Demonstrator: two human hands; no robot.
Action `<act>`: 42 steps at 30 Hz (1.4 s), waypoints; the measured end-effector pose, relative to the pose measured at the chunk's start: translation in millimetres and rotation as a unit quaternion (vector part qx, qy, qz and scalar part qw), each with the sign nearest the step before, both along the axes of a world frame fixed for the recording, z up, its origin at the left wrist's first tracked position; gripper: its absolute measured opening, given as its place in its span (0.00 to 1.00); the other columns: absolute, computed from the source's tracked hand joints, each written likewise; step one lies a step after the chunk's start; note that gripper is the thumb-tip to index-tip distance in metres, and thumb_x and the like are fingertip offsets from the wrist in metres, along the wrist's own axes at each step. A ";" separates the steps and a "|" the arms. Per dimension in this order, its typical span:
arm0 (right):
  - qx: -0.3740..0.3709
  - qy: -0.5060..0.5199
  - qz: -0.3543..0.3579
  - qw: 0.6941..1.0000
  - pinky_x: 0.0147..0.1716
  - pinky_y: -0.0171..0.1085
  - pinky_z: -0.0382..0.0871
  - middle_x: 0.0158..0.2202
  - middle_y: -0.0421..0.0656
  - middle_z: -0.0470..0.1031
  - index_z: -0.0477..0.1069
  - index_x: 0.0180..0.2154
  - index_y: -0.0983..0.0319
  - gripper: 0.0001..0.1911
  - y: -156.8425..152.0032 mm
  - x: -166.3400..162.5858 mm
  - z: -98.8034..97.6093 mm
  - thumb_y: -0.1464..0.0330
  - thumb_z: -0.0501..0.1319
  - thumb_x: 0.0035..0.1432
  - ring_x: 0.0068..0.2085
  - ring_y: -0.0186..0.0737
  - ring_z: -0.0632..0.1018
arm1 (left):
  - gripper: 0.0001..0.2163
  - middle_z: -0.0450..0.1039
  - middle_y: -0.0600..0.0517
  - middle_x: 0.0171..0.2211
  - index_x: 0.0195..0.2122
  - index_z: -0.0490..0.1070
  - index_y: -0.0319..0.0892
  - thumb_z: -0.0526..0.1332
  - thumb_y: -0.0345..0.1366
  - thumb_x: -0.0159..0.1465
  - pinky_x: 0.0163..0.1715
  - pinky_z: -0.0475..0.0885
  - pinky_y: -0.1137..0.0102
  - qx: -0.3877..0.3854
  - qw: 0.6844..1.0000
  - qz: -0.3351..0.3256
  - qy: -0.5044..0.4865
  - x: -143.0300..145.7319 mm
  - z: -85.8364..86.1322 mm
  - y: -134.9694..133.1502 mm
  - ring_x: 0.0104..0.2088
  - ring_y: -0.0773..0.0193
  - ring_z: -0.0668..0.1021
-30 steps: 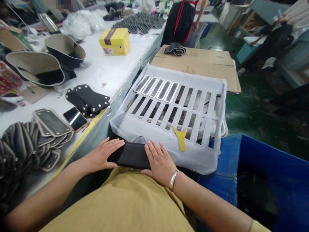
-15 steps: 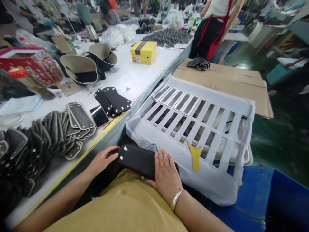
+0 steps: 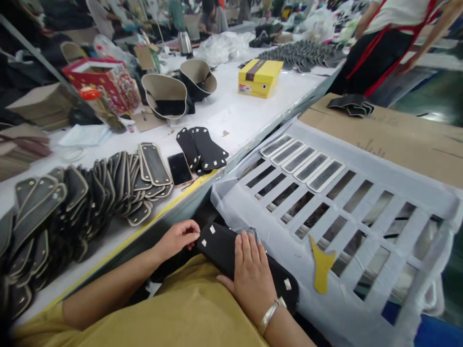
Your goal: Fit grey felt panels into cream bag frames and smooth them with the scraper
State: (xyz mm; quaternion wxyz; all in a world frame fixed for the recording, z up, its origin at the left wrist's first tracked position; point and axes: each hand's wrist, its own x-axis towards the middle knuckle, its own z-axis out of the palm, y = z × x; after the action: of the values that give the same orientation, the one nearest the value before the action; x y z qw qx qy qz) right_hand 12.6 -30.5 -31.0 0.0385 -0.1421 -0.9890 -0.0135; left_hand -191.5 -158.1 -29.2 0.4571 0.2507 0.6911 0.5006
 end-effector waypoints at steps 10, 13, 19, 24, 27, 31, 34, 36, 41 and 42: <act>-0.030 -0.013 0.041 0.999 0.55 0.56 0.52 0.62 0.64 0.48 0.52 0.60 0.72 0.48 -5.8 -29.1 3.8 0.47 0.60 0.46 0.60 0.63 0.54 | 0.14 0.62 0.58 0.15 0.24 0.65 0.38 0.58 0.46 0.55 0.11 0.62 0.78 -0.078 0.994 -0.038 -0.074 -15.4 3.2 2.2 0.13 0.74 0.65; -0.053 -0.016 0.047 0.997 0.55 0.56 0.52 0.63 0.62 0.47 0.54 0.60 0.65 0.46 -6.2 -31.9 5.0 0.46 0.60 0.46 0.61 0.63 0.54 | 0.14 0.61 0.59 0.14 0.21 0.64 0.38 0.59 0.44 0.53 0.10 0.59 0.79 -0.094 0.994 -0.049 -0.016 -15.0 6.9 5.6 0.12 0.74 0.64; -0.079 -0.008 0.057 0.995 0.53 0.57 0.53 0.63 0.59 0.46 0.53 0.60 0.54 0.44 -4.9 -32.9 7.3 0.46 0.61 0.45 0.60 0.63 0.55 | 0.11 0.58 0.60 0.11 0.21 0.64 0.39 0.58 0.41 0.53 0.10 0.54 0.79 -0.103 0.993 -0.060 0.020 -12.9 4.0 8.5 0.11 0.74 0.61; -0.067 -0.011 0.061 0.996 0.51 0.57 0.56 0.63 0.57 0.47 0.52 0.60 0.51 0.44 -3.6 -33.8 9.7 0.50 0.64 0.44 0.60 0.62 0.56 | 0.11 0.58 0.60 0.12 0.20 0.63 0.39 0.59 0.40 0.53 0.12 0.55 0.79 -0.085 0.993 -0.068 0.041 -14.9 -1.9 7.3 0.13 0.75 0.62; -0.059 -0.013 0.064 0.996 0.51 0.57 0.57 0.63 0.57 0.47 0.51 0.60 0.50 0.44 -2.4 -33.4 9.0 0.52 0.65 0.43 0.59 0.62 0.57 | 0.12 0.59 0.60 0.15 0.23 0.63 0.39 0.62 0.42 0.50 0.12 0.57 0.80 -0.079 0.993 -0.089 -0.007 -22.2 -6.5 7.7 0.14 0.74 0.63; -0.050 -0.017 0.071 0.996 0.50 0.57 0.58 0.63 0.58 0.47 0.53 0.60 0.51 0.44 -1.1 -34.8 6.3 0.53 0.67 0.42 0.59 0.64 0.58 | 0.17 0.61 0.60 0.18 0.30 0.63 0.40 0.64 0.47 0.50 0.12 0.62 0.79 -0.052 0.989 -0.093 -0.105 -32.4 -13.7 14.2 0.17 0.73 0.66; -0.045 -0.019 0.073 0.996 0.49 0.58 0.60 0.62 0.57 0.48 0.54 0.59 0.52 0.43 -0.3 -37.0 4.8 0.53 0.66 0.42 0.58 0.65 0.59 | 0.18 0.62 0.59 0.20 0.30 0.62 0.40 0.64 0.48 0.50 0.14 0.66 0.78 -0.035 0.989 -0.094 -0.111 -36.4 -17.9 22.6 0.18 0.72 0.67; -0.042 -0.018 0.075 0.996 0.48 0.58 0.60 0.62 0.57 0.49 0.55 0.59 0.52 0.42 1.1 -37.0 5.1 0.53 0.66 0.43 0.57 0.65 0.59 | 0.19 0.63 0.58 0.22 0.31 0.63 0.39 0.65 0.48 0.49 0.15 0.68 0.77 -0.025 0.989 -0.101 -0.109 -38.2 -20.2 26.8 0.19 0.72 0.69; -0.103 -0.006 0.068 0.992 0.51 0.54 0.61 0.61 0.55 0.54 0.52 0.60 0.59 0.37 9.7 -31.7 10.6 0.53 0.58 0.52 0.58 0.57 0.60 | 0.20 0.61 0.59 0.26 0.41 0.67 0.39 0.67 0.42 0.49 0.20 0.71 0.76 0.042 0.982 -0.132 -0.126 -41.5 -27.4 25.9 0.21 0.73 0.70; -0.128 0.001 0.051 0.990 0.51 0.52 0.61 0.59 0.54 0.57 0.51 0.60 0.62 0.36 11.6 -31.5 11.6 0.54 0.56 0.55 0.58 0.54 0.61 | 0.22 0.61 0.59 0.26 0.43 0.68 0.40 0.68 0.40 0.48 0.21 0.71 0.76 0.053 0.980 -0.141 -0.131 -41.8 -29.4 24.7 0.22 0.74 0.69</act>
State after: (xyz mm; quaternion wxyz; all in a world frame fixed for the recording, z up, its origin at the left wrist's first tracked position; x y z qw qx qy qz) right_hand -18.9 -18.9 -19.4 0.0216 -0.0952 -0.9885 0.1154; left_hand -233.3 -133.3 -58.6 0.5959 0.3013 0.5555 0.4956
